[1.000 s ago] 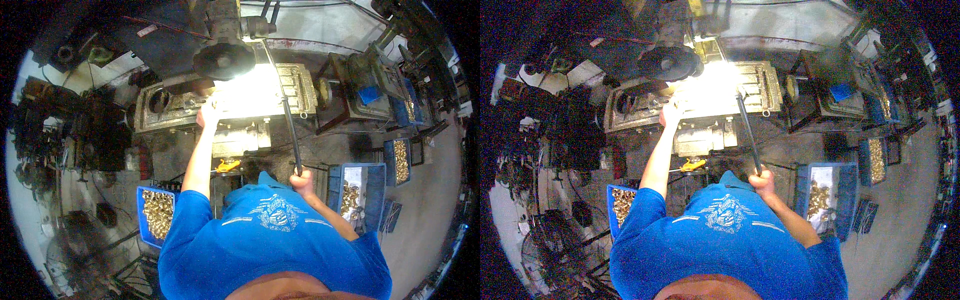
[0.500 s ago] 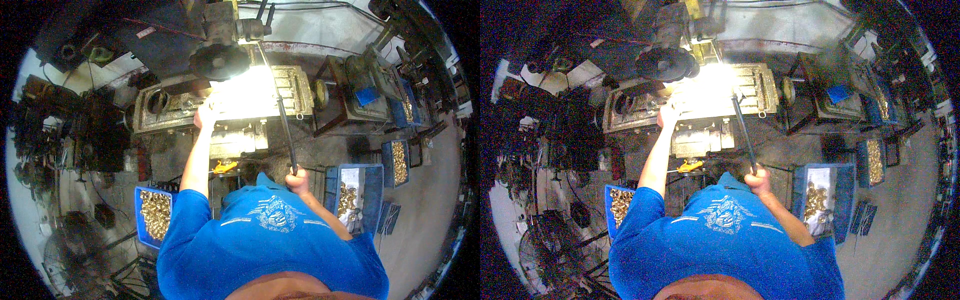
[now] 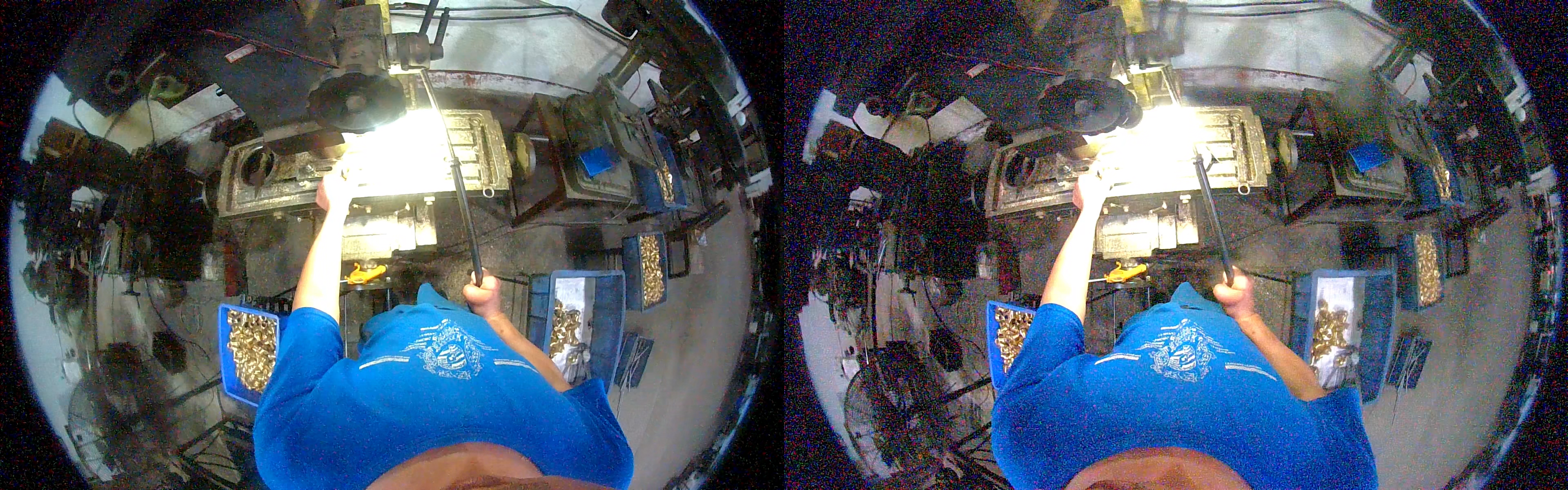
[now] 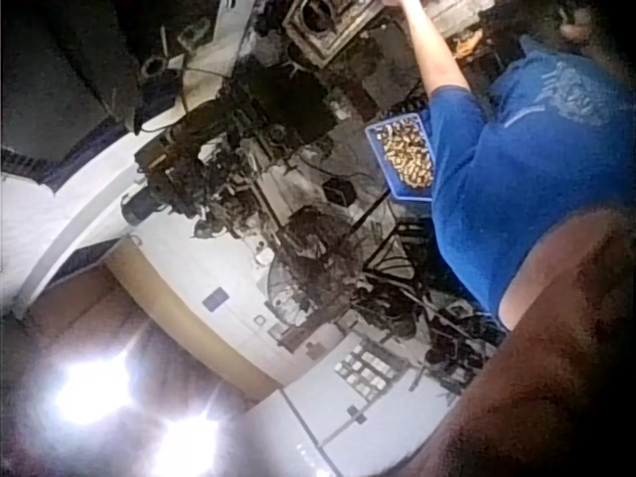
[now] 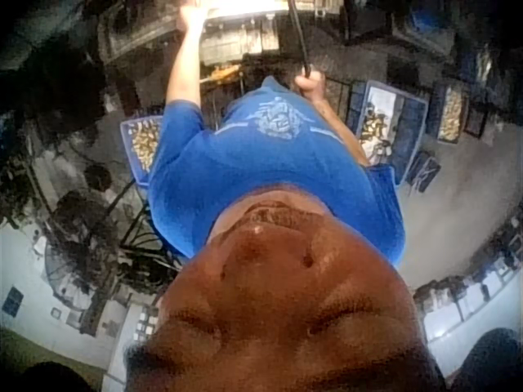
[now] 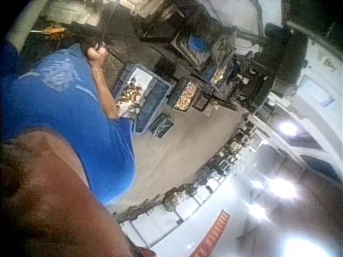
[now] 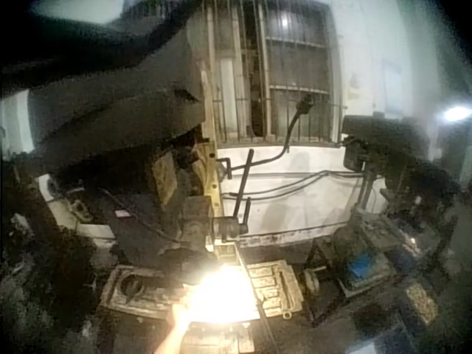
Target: The person repeatedly picks small brass parts from a blue bin, places them into a grinding machine, and uses a long metal rod to press them against the grinding wheel. After each cycle, the person removes the part and places it into a second bin. The process is repeated continuously throughout the clip.
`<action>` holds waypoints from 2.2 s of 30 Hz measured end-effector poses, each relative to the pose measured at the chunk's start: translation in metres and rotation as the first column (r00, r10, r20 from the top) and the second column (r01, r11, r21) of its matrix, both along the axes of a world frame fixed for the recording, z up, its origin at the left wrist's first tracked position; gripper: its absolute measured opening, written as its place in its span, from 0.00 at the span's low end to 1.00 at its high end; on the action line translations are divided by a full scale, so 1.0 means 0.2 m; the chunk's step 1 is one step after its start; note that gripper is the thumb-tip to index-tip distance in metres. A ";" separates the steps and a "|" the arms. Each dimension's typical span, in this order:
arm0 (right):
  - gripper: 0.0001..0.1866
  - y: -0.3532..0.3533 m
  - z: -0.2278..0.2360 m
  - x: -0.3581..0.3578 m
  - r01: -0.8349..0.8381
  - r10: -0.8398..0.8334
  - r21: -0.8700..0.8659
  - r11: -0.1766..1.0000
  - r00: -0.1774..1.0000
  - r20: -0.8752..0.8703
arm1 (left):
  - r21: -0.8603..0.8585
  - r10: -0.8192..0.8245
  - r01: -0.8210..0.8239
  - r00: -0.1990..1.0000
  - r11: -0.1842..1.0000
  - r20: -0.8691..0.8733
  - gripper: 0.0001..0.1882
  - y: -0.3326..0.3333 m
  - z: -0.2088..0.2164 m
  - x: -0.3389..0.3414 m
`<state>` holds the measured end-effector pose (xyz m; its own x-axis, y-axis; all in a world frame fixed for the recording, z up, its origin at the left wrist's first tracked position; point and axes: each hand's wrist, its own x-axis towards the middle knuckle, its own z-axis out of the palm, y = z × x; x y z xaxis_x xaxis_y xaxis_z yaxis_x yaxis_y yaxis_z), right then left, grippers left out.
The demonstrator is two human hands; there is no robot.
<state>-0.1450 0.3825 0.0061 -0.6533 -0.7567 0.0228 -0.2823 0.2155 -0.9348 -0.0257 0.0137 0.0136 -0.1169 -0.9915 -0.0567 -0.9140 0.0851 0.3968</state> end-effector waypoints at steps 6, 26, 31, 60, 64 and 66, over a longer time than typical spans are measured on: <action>0.07 -0.04 0.10 0.03 0.039 -0.039 -0.012 0.999 0.999 0.030 | -0.035 0.002 -0.004 0.999 0.999 -0.050 0.27 -0.02 -0.04 0.02; 0.08 -0.04 0.02 0.01 0.075 -0.075 0.013 0.997 0.997 0.008 | 0.000 -0.017 0.017 0.999 1.000 -0.035 0.22 0.01 0.01 0.00; 0.08 -0.04 -0.02 0.01 0.092 -0.092 0.019 0.996 0.996 -0.006 | -0.019 -0.007 0.007 1.000 1.000 -0.019 0.21 0.03 0.04 0.00; 0.11 -0.04 -0.04 -0.01 0.018 -0.021 -0.063 0.998 0.999 -0.045 | -0.013 0.024 -0.025 0.996 1.000 -0.082 0.25 0.01 0.01 0.00; 0.12 -0.06 0.01 0.00 0.052 -0.051 -0.070 0.996 0.999 0.018 | -0.003 0.031 -0.031 0.998 1.000 -0.060 0.24 0.02 0.03 0.00; 0.13 -0.06 0.01 0.00 0.034 -0.036 -0.079 0.996 0.999 -0.014 | 0.026 0.025 -0.024 0.999 0.999 -0.046 0.24 0.03 0.06 0.00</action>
